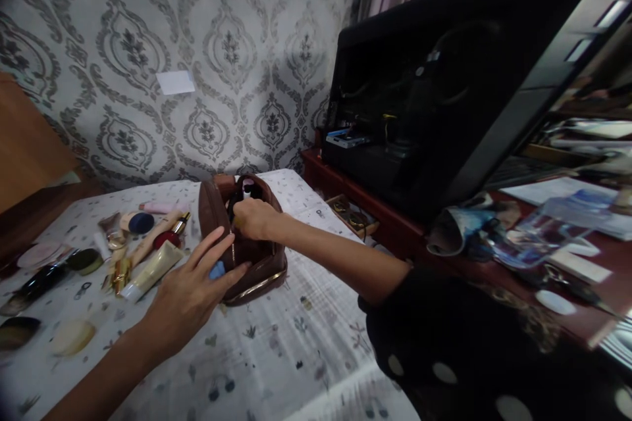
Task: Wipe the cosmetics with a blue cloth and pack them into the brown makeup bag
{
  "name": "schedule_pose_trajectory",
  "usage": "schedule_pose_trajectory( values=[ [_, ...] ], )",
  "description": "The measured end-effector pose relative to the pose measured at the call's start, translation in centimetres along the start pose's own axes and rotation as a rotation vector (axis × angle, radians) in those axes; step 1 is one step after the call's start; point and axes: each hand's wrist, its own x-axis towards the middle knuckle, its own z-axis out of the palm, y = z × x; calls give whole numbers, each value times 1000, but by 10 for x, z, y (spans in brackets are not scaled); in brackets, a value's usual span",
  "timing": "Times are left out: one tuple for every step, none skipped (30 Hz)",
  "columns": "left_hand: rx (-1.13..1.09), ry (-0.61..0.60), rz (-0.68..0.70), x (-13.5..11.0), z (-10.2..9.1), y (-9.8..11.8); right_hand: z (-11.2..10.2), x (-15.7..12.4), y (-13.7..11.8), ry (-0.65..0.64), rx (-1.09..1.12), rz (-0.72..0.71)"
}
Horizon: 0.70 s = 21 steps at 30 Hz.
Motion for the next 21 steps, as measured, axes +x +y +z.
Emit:
schedule_pose_trajectory(
  values=[
    [2, 11, -2, 0, 0, 0, 2, 2, -1, -16, -7, -5],
    [2, 17, -5, 0, 1, 0, 4, 4, -1, -29, -13, -12],
    [-1, 20, -7, 0, 1, 0, 6, 6, -1, -37, -19, -20],
    [-6, 24, -8, 0, 1, 0, 9, 8, -1, -44, -24, -28],
    [-11, 22, -9, 0, 1, 0, 12, 10, -1, -48, -29, -36],
    [-16, 21, -11, 0, 1, 0, 14, 11, -2, -51, -35, -43],
    [-22, 23, -11, 0, 1, 0, 16, 12, -2, -53, -42, -49],
    [-28, 30, -10, 0, 1, 0, 17, 13, -3, -57, -50, -53],
    [-32, 36, -9, 0, 1, 0, 19, 13, -4, -61, -58, -56],
    [-35, 41, -8, 0, 1, 0, 20, 13, -5, -66, -67, -59],
    [-37, 43, -8, 0, 2, 0, 21, 13, -6, -71, -74, -61],
    [-39, 43, -7, -1, 2, 0, 21, 13, -6, -74, -80, -62],
    [-38, 40, -8, -1, 2, 0, 22, 13, -7, -74, -85, -62],
    [-37, 38, -9, -1, 2, 0, 22, 13, -8, -72, -87, -63],
    [-36, 39, -10, -1, 3, 0, 23, 13, -8, -67, -87, -65],
    [-36, 42, -12, -1, 3, 0, 24, 13, -8, -62, -85, -69],
    [-36, 45, -14, -1, 3, 1, 24, 13, -8, -56, -78, -74],
    [-37, 48, -15, -1, 3, 1, 25, 12, -7, -50, -69, -81],
    [-38, 51, -15, -1, 2, 1, 26, 12, -7, -44, -56, -90],
    [-40, 50, -16, -1, 2, 2, 26, 12, -6, -33, -39, -103],
    [-42, 48, -17, 0, 2, 2, 27, 11, -6, -21, -20, -117]
  ],
)
